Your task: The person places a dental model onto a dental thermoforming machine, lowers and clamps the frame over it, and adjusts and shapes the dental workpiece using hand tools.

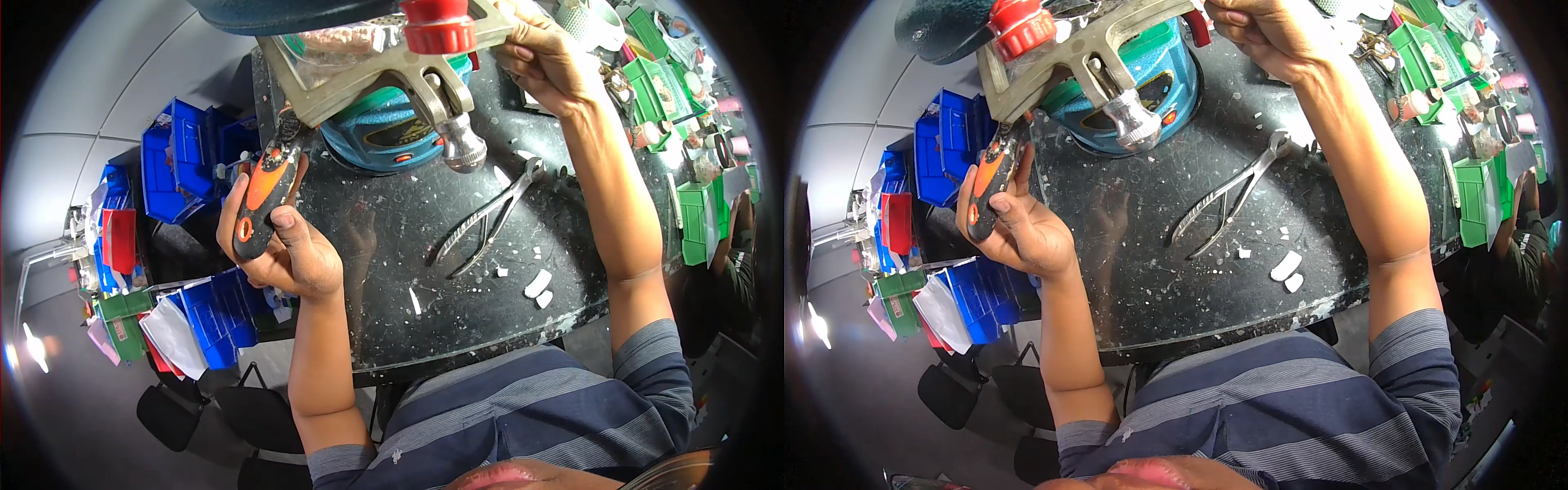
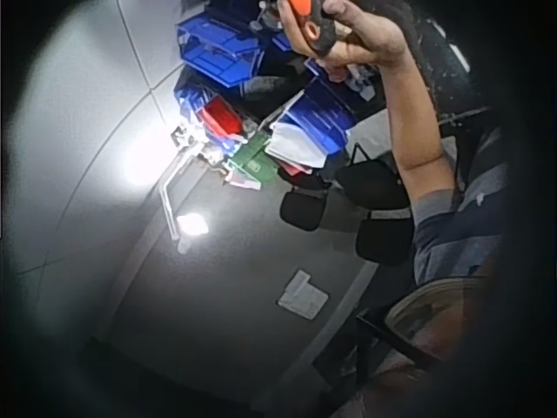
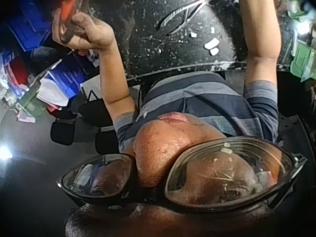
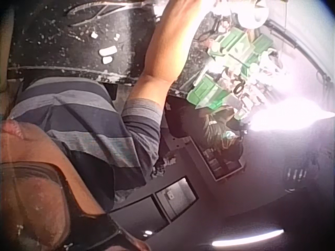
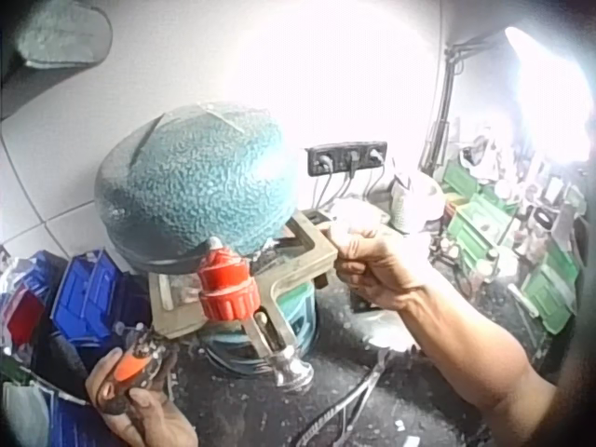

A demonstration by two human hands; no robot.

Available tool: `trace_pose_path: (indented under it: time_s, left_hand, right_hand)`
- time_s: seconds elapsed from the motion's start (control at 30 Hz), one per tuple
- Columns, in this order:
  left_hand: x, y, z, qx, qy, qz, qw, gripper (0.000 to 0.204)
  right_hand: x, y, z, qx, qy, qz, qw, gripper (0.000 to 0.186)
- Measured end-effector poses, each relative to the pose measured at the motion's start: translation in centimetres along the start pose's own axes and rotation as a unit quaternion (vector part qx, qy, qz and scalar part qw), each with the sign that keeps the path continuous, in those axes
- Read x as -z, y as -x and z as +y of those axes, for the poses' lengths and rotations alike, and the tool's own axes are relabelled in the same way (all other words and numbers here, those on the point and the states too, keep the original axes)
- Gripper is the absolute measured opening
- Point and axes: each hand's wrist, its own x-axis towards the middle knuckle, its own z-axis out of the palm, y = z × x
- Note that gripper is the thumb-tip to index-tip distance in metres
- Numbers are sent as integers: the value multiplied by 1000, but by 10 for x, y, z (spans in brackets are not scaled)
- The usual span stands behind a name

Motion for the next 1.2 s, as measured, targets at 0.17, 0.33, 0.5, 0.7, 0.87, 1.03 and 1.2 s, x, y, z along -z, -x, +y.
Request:
trace_pose_path:
  time_s: [0.17, 0.33, 0.5, 0.7, 0.87, 1.03, 1.2]
  left_hand:
    - [3, 0, -1, -8, -4, -1, 1000, 38]
    - [1, -1, 0, -4, -1, -11, 1000, 38]
    - [2, -1, 2, 2, -11, -5, 1000, 38]
    - [1, -1, 2, 1, -19, 1, 1000, 38]
    - [0, -1, 3, -2, -13, 0, 1000, 37]
    - [1, -1, 3, -1, -25, 8, 1000, 37]
    - [3, -1, 2, -16, -45, -3, 999, 36]
  right_hand:
    - [-28, 4, -12, -20, -10, 19, 1000, 9]
    - [12, 2, 3, -40, -56, -9, 998, 8]
    - [12, 3, 6, -44, -88, 23, 995, 9]
    - [13, 4, 4, -76, -95, 1, 993, 14]
    - [2, 4, 2, -52, -58, 3, 997, 13]
    - [-31, 8, -9, -32, -41, 66, 996, 12]
    - [-19, 6, -6, 29, -21, 31, 999, 13]
